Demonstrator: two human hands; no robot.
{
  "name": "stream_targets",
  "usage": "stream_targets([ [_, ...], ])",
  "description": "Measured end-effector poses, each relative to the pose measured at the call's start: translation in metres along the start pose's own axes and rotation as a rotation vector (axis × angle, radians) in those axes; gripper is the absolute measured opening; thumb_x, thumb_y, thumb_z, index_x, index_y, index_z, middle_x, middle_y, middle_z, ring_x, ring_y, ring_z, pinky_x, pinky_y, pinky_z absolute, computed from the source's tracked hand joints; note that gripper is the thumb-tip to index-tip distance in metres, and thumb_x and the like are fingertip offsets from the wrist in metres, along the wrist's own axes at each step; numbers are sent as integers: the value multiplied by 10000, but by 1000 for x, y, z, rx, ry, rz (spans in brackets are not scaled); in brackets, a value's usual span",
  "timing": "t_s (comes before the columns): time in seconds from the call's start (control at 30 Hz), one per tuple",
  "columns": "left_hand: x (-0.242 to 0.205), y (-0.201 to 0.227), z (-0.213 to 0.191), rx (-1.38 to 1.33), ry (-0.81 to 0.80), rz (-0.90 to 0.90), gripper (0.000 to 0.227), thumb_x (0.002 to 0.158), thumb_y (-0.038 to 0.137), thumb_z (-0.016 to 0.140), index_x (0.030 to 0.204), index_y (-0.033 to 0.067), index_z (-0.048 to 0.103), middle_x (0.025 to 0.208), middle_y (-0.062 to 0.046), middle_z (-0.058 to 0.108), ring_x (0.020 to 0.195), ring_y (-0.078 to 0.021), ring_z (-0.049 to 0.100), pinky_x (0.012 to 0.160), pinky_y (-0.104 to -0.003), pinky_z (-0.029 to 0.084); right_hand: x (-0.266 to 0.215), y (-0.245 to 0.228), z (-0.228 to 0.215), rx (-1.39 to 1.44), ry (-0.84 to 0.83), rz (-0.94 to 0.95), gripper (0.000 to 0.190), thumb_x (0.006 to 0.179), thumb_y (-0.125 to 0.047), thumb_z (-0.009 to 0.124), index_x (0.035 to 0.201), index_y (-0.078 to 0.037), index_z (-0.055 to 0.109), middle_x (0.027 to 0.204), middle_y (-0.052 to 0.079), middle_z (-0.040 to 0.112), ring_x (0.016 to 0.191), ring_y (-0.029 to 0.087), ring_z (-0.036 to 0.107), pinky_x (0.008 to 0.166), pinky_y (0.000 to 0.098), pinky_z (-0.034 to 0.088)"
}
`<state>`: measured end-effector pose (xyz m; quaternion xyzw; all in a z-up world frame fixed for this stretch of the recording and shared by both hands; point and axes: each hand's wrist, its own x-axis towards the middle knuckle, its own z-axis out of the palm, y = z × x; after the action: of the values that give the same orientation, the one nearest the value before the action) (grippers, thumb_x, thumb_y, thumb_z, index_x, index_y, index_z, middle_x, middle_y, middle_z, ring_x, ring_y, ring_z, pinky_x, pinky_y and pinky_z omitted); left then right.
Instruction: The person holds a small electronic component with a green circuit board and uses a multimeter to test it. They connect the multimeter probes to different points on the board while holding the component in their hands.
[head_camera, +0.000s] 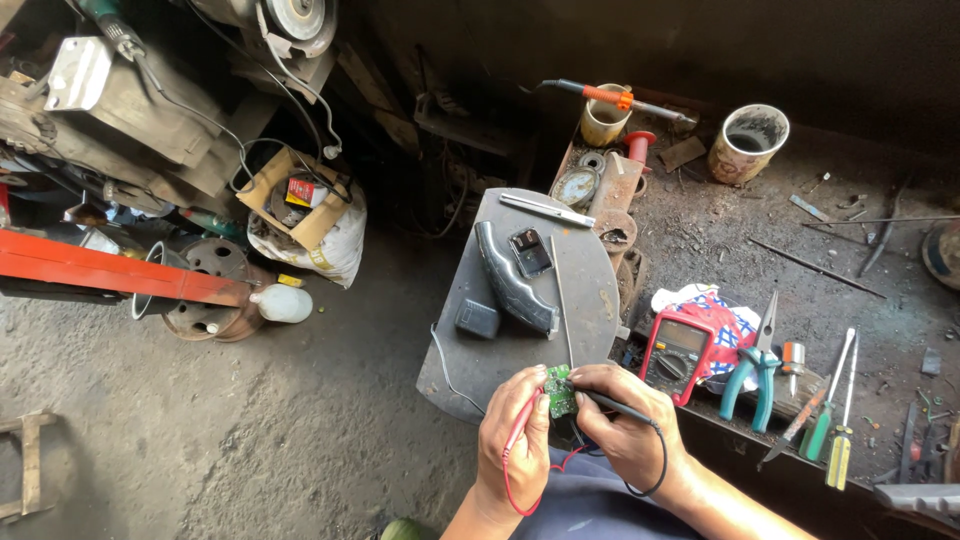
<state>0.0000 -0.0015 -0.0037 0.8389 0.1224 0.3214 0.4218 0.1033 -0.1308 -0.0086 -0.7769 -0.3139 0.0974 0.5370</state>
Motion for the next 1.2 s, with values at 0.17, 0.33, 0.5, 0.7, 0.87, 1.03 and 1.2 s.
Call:
stream_targets([
  [0.17, 2, 2, -1, -13, -4, 4, 239, 1055, 93, 492, 1214, -32, 617, 1205, -207, 701, 1103, -354, 708, 1007, -426, 569, -2, 3, 0, -42, 7, 61, 212, 815, -88, 697, 1007, -132, 773, 1049, -17, 817, 942, 92, 788, 895, 224, 586],
  [0.33, 1, 2, -2, -14, 1, 15, 238, 1056, 90, 490, 1218, -32, 614, 1202, -211, 701, 1099, -357, 710, 1005, -428, 571, -1, -2, -1, -20, 7, 55, 204, 825, -81, 702, 1009, -126, 778, 1053, -12, 815, 948, 91, 785, 895, 221, 587],
  [0.5, -1, 1, -1, -11, 3, 6, 236, 1050, 83, 500, 1216, -34, 620, 1203, -205, 703, 1100, -353, 710, 1003, -427, 573, -1, -2, 1, -20, 19, 20, 203, 825, -61, 689, 1004, -113, 769, 1047, 4, 809, 952, 108, 781, 910, 229, 581],
  [0.7, 0, 1, -1, -15, 4, 13, 232, 1051, 88, 496, 1206, -35, 618, 1199, -210, 702, 1094, -357, 710, 1004, -431, 568, -3, 0, 1, -39, 17, 23, 207, 820, -67, 687, 1004, -120, 766, 1064, 1, 810, 979, 111, 786, 923, 235, 584],
  [0.87, 4, 3, -3, 40, 4, 50, 221, 1038, 93, 544, 1197, -31, 634, 1206, -218, 693, 1095, -358, 706, 1001, -430, 570, -3, -4, -4, 125, -15, -128, 197, 882, -45, 680, 1075, -45, 718, 1124, 131, 770, 1026, 217, 778, 961, 294, 586],
  [1.03, 2, -3, 4, 185, 7, 135, 209, 1008, 97, 613, 1192, 4, 650, 1215, -219, 694, 1028, -369, 723, 935, -440, 575, -1, -6, -14, 144, -125, -357, 241, 985, -21, 567, 1213, 2, 641, 1259, 242, 672, 1106, 341, 723, 996, 387, 564],
  [1.2, -2, -8, 6, 276, -26, 190, 259, 1013, 73, 581, 1231, -33, 672, 1217, -237, 677, 1011, -381, 694, 929, -460, 567, -17, 17, -23, 115, -178, -368, 327, 1005, -32, 545, 1327, -44, 605, 1424, 250, 607, 1284, 376, 666, 1105, 420, 517],
])
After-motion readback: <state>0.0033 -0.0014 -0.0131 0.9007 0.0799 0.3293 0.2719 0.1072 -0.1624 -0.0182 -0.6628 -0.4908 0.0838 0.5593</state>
